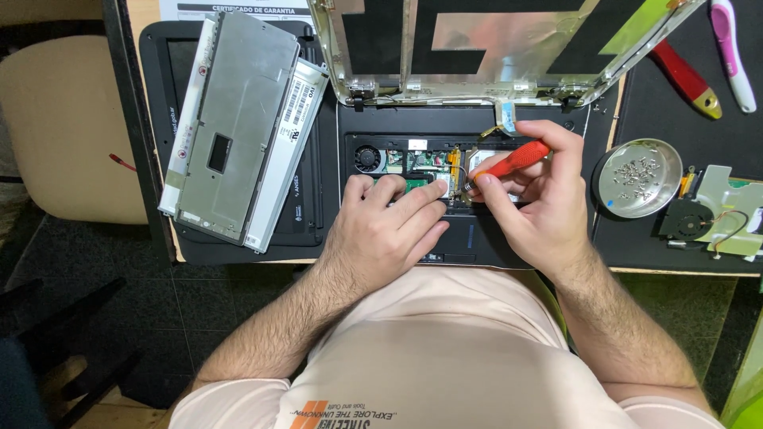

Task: Disassembling a laptop by unscrewing internal components from the motherboard and chassis.

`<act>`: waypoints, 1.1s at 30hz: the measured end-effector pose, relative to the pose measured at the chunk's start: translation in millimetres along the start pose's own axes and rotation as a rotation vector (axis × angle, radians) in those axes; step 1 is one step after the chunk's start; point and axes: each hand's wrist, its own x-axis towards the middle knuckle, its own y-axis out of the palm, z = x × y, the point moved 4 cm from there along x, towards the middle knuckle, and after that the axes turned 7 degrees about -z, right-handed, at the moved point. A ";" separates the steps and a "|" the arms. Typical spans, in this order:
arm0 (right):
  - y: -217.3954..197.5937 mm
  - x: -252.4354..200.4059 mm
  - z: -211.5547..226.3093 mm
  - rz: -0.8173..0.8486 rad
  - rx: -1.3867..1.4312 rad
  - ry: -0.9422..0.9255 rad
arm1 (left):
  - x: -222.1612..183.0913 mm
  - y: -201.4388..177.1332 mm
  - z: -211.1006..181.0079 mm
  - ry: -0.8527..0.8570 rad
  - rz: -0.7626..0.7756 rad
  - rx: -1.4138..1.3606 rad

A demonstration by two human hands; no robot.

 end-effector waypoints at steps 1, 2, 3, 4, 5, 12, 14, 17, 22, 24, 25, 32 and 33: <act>0.0 -0.4 -0.7 0.000 0.000 0.001 | 0.3 -0.4 -0.1 -0.001 0.001 0.000; 0.0 -0.8 -1.3 0.000 -0.002 0.001 | 0.6 -0.7 -0.2 0.000 0.003 0.000; 0.1 -1.2 -1.9 -0.001 -0.004 0.000 | 0.8 -1.1 -0.3 0.000 0.005 0.001; 0.0 -1.5 -1.9 0.000 -0.004 0.001 | 0.8 -1.0 -0.2 -0.001 0.005 0.000; 0.0 -1.9 -1.3 -0.001 -0.014 -0.016 | 0.8 -1.1 -0.2 0.001 0.003 0.003; 0.6 -5.1 0.0 -0.014 -0.045 -0.062 | 0.2 -0.1 0.4 -0.003 0.007 0.001; 0.3 -9.4 -0.8 -0.018 -0.084 -0.113 | 1.1 -0.8 0.3 -0.004 0.002 -0.004; 0.0 -14.0 -14.7 -0.037 -0.174 -0.293 | 4.2 -0.8 -1.8 -0.041 -0.039 -0.053; 10.2 -16.6 13.0 -0.072 -0.353 -0.611 | 5.4 -3.4 -1.4 -0.078 -0.093 -0.097; 14.1 -17.2 27.1 -0.088 -0.338 -0.740 | 2.2 -1.0 -0.6 -0.063 -0.070 -0.081; 14.3 -16.6 25.2 -0.084 -0.340 -0.744 | 1.7 -0.8 -0.4 -0.066 -0.075 -0.081; 17.9 -18.9 18.5 -0.010 -0.279 -0.884 | -1.6 -0.3 1.9 -0.056 -0.073 -0.092; 18.7 -19.1 15.8 0.014 -0.190 -0.869 | -2.0 0.4 2.3 -0.053 -0.072 -0.097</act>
